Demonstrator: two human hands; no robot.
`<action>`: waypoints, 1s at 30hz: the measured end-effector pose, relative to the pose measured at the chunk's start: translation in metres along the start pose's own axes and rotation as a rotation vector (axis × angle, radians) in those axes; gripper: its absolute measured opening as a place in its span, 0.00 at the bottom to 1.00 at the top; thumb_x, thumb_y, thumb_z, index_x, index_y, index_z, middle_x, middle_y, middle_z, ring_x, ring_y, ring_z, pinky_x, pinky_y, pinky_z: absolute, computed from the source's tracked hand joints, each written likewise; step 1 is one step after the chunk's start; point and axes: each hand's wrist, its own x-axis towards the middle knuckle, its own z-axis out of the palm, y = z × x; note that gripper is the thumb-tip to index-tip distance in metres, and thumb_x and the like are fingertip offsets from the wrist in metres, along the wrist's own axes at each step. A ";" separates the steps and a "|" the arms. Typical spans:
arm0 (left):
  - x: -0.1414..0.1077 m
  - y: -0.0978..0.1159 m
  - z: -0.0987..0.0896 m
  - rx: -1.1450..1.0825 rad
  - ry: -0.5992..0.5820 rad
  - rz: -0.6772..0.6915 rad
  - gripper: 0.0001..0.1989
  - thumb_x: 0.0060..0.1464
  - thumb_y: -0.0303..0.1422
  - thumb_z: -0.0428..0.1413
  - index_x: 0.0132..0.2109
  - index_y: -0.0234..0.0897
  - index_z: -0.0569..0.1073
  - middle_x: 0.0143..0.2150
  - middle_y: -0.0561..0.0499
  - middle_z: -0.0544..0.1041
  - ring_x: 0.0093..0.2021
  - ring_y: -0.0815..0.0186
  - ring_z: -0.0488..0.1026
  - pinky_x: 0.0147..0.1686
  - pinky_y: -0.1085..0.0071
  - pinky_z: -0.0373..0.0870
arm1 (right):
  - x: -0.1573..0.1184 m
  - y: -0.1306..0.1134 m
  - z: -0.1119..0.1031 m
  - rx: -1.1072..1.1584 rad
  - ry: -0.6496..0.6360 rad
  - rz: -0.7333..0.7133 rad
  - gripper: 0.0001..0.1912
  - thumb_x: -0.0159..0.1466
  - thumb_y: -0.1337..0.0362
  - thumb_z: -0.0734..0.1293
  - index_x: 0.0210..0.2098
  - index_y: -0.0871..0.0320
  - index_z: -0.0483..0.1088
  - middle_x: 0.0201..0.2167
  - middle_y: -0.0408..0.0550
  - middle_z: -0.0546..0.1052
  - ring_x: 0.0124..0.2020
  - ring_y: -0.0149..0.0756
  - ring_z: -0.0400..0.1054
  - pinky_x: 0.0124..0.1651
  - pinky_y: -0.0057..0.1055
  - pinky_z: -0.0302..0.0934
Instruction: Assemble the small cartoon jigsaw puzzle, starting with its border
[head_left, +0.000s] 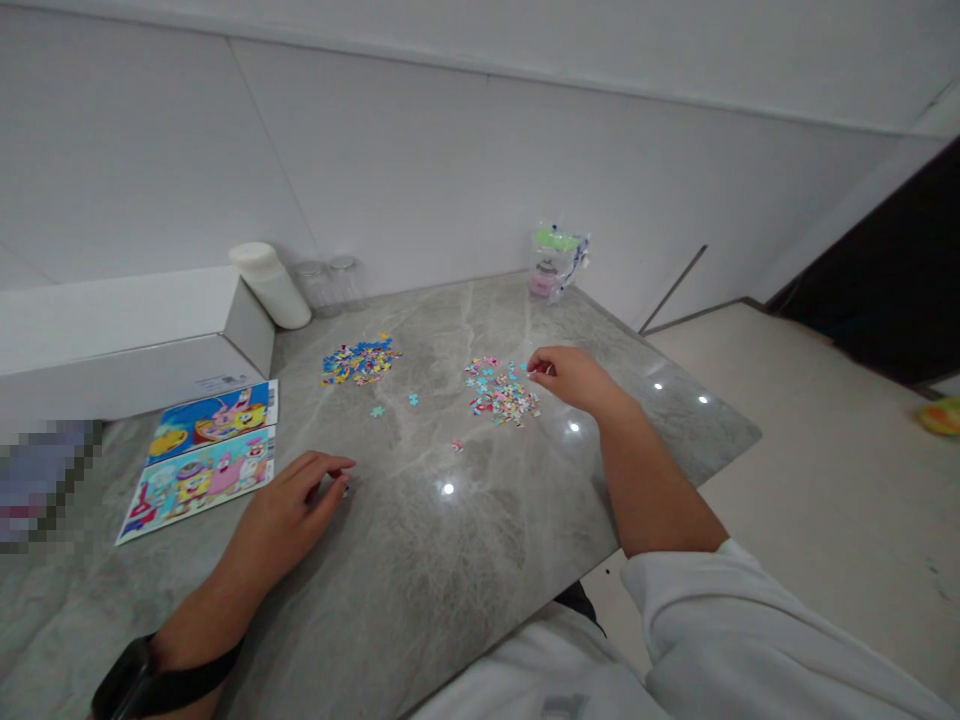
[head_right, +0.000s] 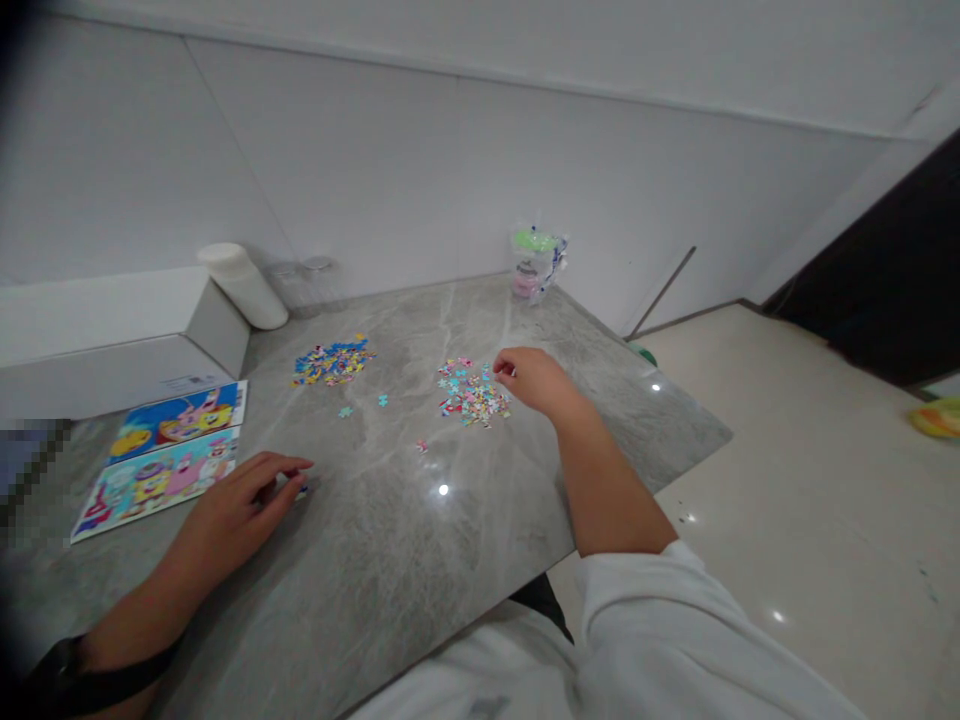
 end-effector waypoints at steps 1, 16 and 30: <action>0.000 0.000 0.000 -0.002 -0.004 0.001 0.20 0.68 0.48 0.50 0.50 0.42 0.80 0.44 0.48 0.80 0.32 0.62 0.74 0.35 0.65 0.71 | 0.002 0.011 0.000 -0.025 -0.047 0.039 0.08 0.69 0.65 0.69 0.45 0.57 0.81 0.42 0.51 0.84 0.40 0.38 0.75 0.45 0.33 0.62; -0.001 -0.006 0.004 0.001 0.000 0.006 0.22 0.68 0.50 0.50 0.51 0.43 0.81 0.46 0.47 0.81 0.34 0.63 0.75 0.36 0.67 0.73 | 0.022 0.040 0.028 -0.222 -0.333 0.177 0.11 0.66 0.68 0.70 0.45 0.56 0.83 0.46 0.49 0.86 0.45 0.38 0.78 0.42 0.27 0.62; -0.002 -0.002 0.004 -0.022 0.006 0.050 0.19 0.70 0.47 0.49 0.51 0.41 0.80 0.46 0.47 0.80 0.36 0.63 0.76 0.38 0.67 0.73 | 0.023 0.042 0.027 0.156 -0.168 0.115 0.08 0.62 0.68 0.70 0.41 0.58 0.79 0.37 0.48 0.82 0.36 0.35 0.74 0.40 0.28 0.64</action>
